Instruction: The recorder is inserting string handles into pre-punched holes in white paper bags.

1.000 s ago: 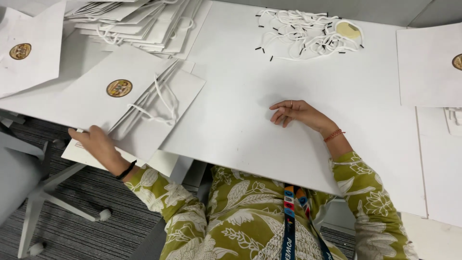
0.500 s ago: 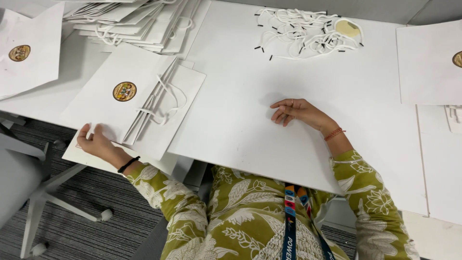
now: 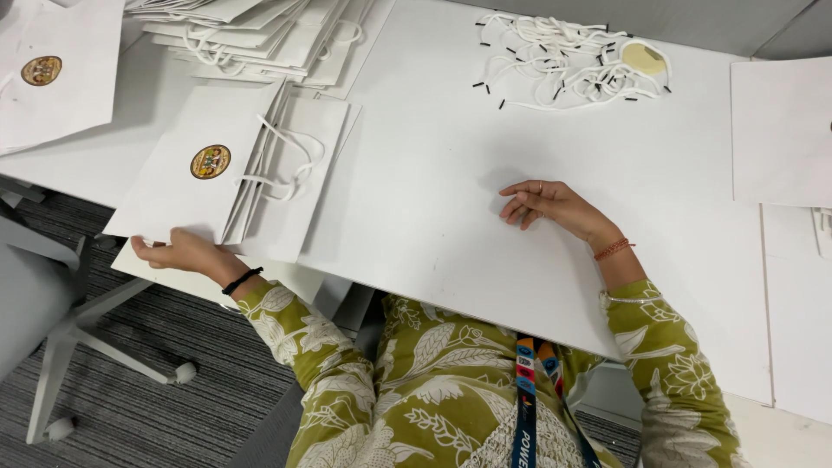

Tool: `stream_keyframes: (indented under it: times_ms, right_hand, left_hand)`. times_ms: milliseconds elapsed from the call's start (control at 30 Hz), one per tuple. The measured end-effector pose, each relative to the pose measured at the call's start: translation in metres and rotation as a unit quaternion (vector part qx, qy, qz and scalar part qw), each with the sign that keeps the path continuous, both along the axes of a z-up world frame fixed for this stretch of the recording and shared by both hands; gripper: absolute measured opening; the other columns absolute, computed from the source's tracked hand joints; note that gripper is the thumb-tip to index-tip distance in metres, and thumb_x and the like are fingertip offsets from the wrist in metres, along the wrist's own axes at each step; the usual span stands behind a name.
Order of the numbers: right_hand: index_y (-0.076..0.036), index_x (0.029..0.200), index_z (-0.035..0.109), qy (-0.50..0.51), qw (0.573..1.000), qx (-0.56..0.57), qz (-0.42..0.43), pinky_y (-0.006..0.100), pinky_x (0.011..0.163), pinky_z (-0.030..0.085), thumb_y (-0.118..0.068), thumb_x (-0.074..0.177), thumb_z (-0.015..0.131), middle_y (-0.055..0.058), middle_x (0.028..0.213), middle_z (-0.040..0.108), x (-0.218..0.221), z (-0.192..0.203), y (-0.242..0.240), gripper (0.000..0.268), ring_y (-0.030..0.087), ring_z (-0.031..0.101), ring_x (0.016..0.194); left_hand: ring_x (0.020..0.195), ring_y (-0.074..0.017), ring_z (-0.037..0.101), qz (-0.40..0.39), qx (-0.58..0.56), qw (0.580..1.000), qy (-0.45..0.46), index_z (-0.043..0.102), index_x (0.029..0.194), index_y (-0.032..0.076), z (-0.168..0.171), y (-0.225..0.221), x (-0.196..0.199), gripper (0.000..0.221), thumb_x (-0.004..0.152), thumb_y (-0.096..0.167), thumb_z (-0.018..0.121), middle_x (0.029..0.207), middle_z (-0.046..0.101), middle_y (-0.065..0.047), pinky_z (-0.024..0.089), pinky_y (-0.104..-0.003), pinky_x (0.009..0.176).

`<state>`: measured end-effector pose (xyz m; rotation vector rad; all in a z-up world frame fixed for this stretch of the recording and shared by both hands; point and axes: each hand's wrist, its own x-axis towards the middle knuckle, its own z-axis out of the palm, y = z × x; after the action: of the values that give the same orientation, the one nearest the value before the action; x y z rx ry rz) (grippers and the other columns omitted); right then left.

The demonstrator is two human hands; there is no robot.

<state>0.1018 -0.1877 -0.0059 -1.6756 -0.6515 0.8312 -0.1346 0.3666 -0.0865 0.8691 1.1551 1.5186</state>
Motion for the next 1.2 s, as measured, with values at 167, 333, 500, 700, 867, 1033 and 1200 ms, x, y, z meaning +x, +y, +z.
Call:
stream_keyframes:
  times_ms: [167,333,500,700,867,1033,1200]
  right_hand:
    - [-0.003,0.128,0.067,0.004,1.0,0.004,0.001,0.032,0.078,0.06,-0.029,0.104,0.054,0.011,0.102,0.077,0.002,0.002,0.0,0.038,0.018,0.072,0.087]
    - [-0.003,0.126,0.067,-0.001,0.999,-0.007,-0.031,0.032,0.077,0.061,-0.027,0.104,0.054,0.012,0.101,0.077,0.021,0.006,-0.021,0.036,0.018,0.073,0.087]
    - [0.002,0.114,0.068,-0.125,0.918,0.105,-0.361,0.034,0.075,0.062,-0.013,0.109,0.058,0.014,0.107,0.074,0.081,-0.017,-0.105,0.019,0.021,0.074,0.091]
    - [-0.004,0.105,0.075,-0.472,0.623,-0.129,-0.61,0.05,0.096,0.046,-0.015,0.101,0.061,0.01,0.107,0.076,0.13,-0.08,-0.273,0.018,0.027,0.074,0.1]
    - [-0.012,0.1,0.069,-0.628,0.451,-0.464,-0.431,0.054,0.106,0.01,-0.054,0.105,0.048,0.007,0.091,0.069,0.12,-0.086,-0.273,0.047,0.023,0.067,0.091]
    - [-0.002,0.113,0.075,-0.338,0.711,-0.443,-0.428,0.052,0.109,0.039,-0.051,0.111,0.055,0.017,0.075,0.075,0.042,0.045,-0.165,0.053,0.033,0.073,0.079]
    - [-0.003,0.117,0.076,-0.425,0.651,-0.363,-0.515,0.045,0.078,0.056,-0.043,0.11,0.068,0.018,0.106,0.074,0.064,0.002,-0.197,0.041,0.034,0.07,0.097]
  left_hand:
    - [0.146,-0.0425,0.042,-0.093,0.052,0.99,0.089,0.023,0.158,0.0,-0.042,0.051,0.01,0.076,0.091,0.005,0.058,0.158,0.02,-0.023,0.047,-0.045,0.113]
    - [0.16,-0.0448,0.0,-0.163,-0.068,0.913,0.367,0.019,0.164,0.009,-0.021,0.036,-0.001,0.081,0.104,0.037,0.066,0.171,0.001,-0.021,0.016,-0.064,0.121]
    - [0.155,-0.0491,0.008,-0.187,0.001,0.956,0.226,0.011,0.166,0.008,-0.007,0.031,-0.02,0.093,0.101,0.044,0.068,0.166,-0.019,-0.028,0.025,-0.058,0.123]
    - [0.155,-0.0587,-0.003,0.072,0.268,0.806,0.522,0.032,0.169,0.009,-0.071,0.081,-0.034,0.089,0.1,0.057,0.06,0.162,-0.019,-0.03,0.034,-0.076,0.117]
    - [0.158,-0.0509,0.003,-0.064,0.345,0.834,0.425,0.043,0.163,0.008,0.044,-0.072,0.023,0.08,0.104,0.058,0.061,0.166,-0.017,-0.027,0.03,-0.071,0.124]
    - [0.161,-0.0486,0.012,-0.338,0.364,0.771,0.399,0.05,0.154,0.002,0.113,-0.196,0.069,0.068,0.107,0.048,0.066,0.173,0.005,-0.026,0.016,-0.076,0.124]
    - [0.09,-0.0357,0.075,-0.634,0.307,0.534,0.467,0.059,0.142,0.008,0.163,-0.284,0.095,0.074,0.09,0.061,0.061,0.129,0.069,-0.018,0.054,-0.041,0.096]
